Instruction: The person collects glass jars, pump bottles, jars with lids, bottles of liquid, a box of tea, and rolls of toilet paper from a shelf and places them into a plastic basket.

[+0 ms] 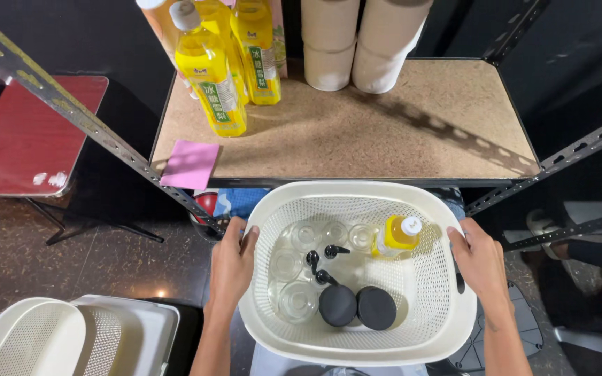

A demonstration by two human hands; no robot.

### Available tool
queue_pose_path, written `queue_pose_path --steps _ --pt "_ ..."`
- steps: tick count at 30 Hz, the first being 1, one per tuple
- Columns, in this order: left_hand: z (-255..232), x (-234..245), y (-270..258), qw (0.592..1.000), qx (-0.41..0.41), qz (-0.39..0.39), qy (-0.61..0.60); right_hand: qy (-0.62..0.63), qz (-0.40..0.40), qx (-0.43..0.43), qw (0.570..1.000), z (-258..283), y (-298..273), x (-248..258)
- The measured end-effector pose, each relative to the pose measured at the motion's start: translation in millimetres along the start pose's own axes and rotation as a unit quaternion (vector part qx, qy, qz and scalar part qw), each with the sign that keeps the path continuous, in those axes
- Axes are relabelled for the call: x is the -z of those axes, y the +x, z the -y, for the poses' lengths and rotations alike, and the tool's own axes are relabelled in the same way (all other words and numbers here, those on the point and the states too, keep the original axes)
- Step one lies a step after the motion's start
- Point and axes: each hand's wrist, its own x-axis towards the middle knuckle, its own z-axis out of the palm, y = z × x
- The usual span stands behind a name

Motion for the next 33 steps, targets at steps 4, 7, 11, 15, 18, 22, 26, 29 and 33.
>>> queue_pose_path --steps 4,7,11,15,18,22,26,29,33 --pt "3.5 0.5 -4.5 0.999 -0.042 -0.019 0.009 -0.071 0.006 0.052 0.996 17.4 -9.7 7.8" --pt "4.2 0.2 -2.7 0.999 -0.034 -0.031 -0.019 -0.068 0.002 0.059 0.996 22.0 -5.9 6.8" --pt "6.9 -0.7 3.7 0.998 -0.042 -0.034 -0.023 -0.052 0.011 0.042 0.998 29.0 -0.6 9.2" --pt "0.8 2.8 7.4 0.999 -0.039 -0.017 -0.022 -0.012 0.028 0.021 0.999 32.4 2.7 8.8" --pt "-4.1 6.3 6.7 0.999 -0.031 -0.006 -0.008 0.006 0.045 0.000 0.999 36.0 3.0 13.0" --pt "-23.6 28.3 -2.6 0.999 0.006 0.036 -0.005 -0.009 0.077 0.024 0.997 43.2 -2.6 32.0" --pt "-30.9 55.4 1.9 0.997 -0.031 -0.051 0.056 -0.132 -0.030 0.084 0.987 67.7 -9.5 53.9" --pt "-46.6 69.3 19.0 0.973 -0.180 -0.131 -0.057 -0.020 -0.119 0.257 0.959 109.9 -6.1 53.8" --pt "-83.3 83.7 58.7 0.925 -0.304 -0.184 -0.134 0.060 0.069 0.284 0.954 229.0 -8.7 40.1"
